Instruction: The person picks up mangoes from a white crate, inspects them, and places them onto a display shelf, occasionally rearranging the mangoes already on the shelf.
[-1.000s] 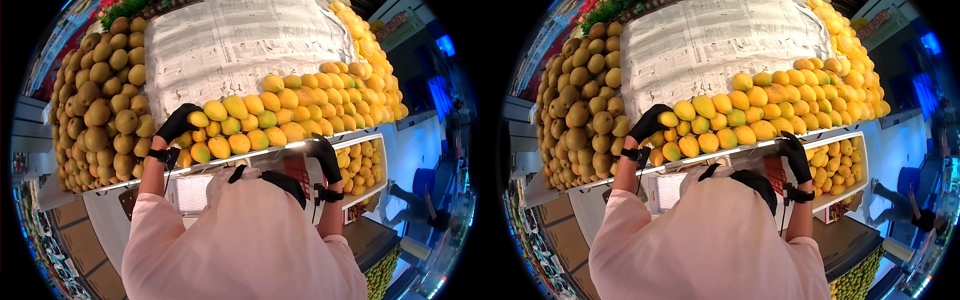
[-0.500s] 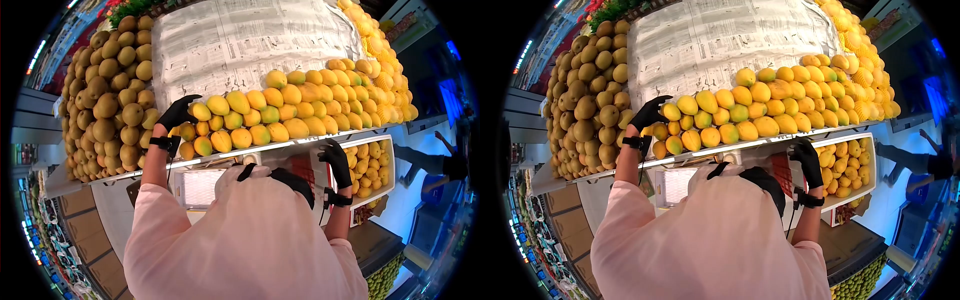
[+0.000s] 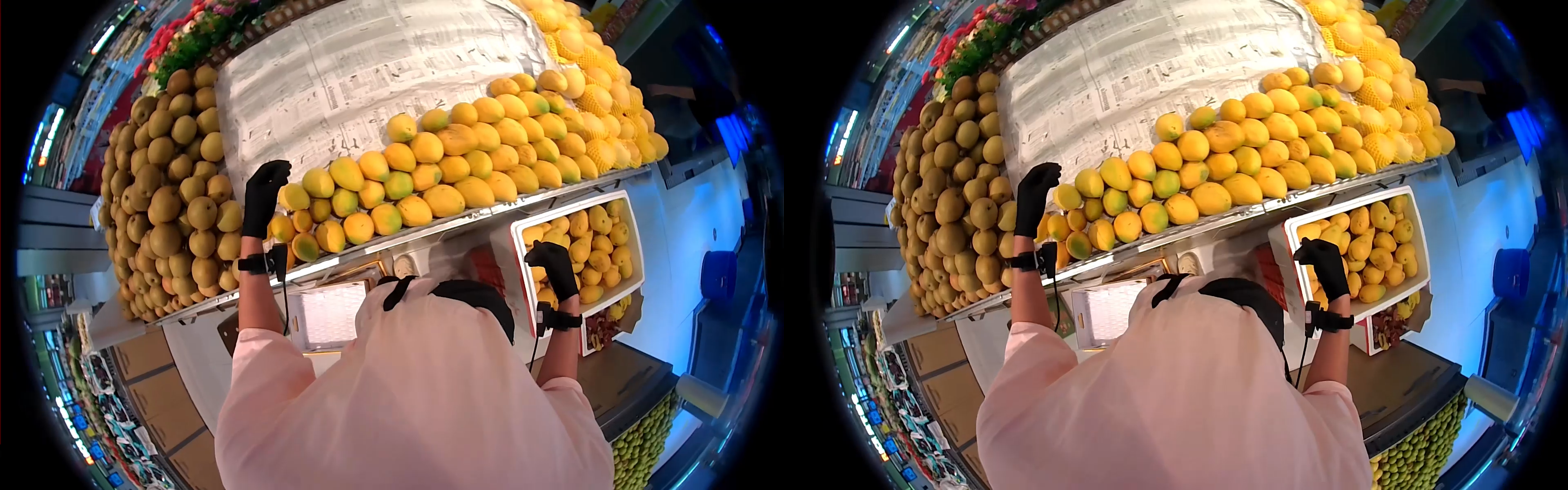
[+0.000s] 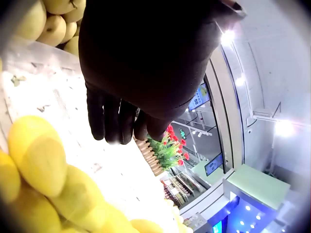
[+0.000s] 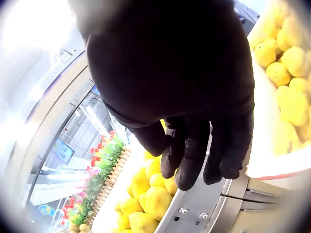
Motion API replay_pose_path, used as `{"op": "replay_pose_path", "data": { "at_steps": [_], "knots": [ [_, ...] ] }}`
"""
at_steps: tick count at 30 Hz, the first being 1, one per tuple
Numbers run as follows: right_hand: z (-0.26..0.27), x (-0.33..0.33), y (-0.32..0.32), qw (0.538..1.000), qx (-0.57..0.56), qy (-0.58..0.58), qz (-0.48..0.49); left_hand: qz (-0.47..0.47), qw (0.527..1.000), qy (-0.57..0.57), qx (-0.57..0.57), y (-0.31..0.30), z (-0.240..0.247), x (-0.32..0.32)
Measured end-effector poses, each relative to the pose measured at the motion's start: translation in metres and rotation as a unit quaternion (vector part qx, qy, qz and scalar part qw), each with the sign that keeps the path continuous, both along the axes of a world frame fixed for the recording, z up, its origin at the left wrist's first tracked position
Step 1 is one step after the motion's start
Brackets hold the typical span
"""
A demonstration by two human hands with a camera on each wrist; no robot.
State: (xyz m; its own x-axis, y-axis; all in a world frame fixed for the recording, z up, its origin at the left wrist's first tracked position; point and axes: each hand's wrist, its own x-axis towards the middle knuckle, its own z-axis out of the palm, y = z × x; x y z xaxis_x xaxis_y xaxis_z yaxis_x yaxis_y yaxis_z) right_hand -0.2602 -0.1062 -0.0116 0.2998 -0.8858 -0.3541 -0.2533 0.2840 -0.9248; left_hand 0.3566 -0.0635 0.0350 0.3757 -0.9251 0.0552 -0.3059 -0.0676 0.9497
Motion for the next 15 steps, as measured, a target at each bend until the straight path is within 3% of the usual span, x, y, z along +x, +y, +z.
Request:
{"op": "replay_pose_path", "data": {
  "at_steps": [6,9,13,15],
  "knots": [
    [-0.03,-0.053,0.021,0.998,0.023,-0.007,-0.06,-0.042,0.999,0.005,0.007,-0.027,0.03,-0.091],
    [-0.054,-0.081,0.038,0.996,0.015,-0.007,-0.093,-0.032,0.997,0.067,0.017,-0.037,0.04,-0.146],
    [-0.061,-0.103,0.06,0.974,0.082,-0.103,-0.185,-0.1,0.994,0.033,-0.004,-0.049,0.034,-0.202],
    [-0.069,-0.115,0.07,0.972,0.1,-0.069,-0.203,-0.136,0.99,0.043,0.021,-0.054,0.03,-0.228]
  ]
}}
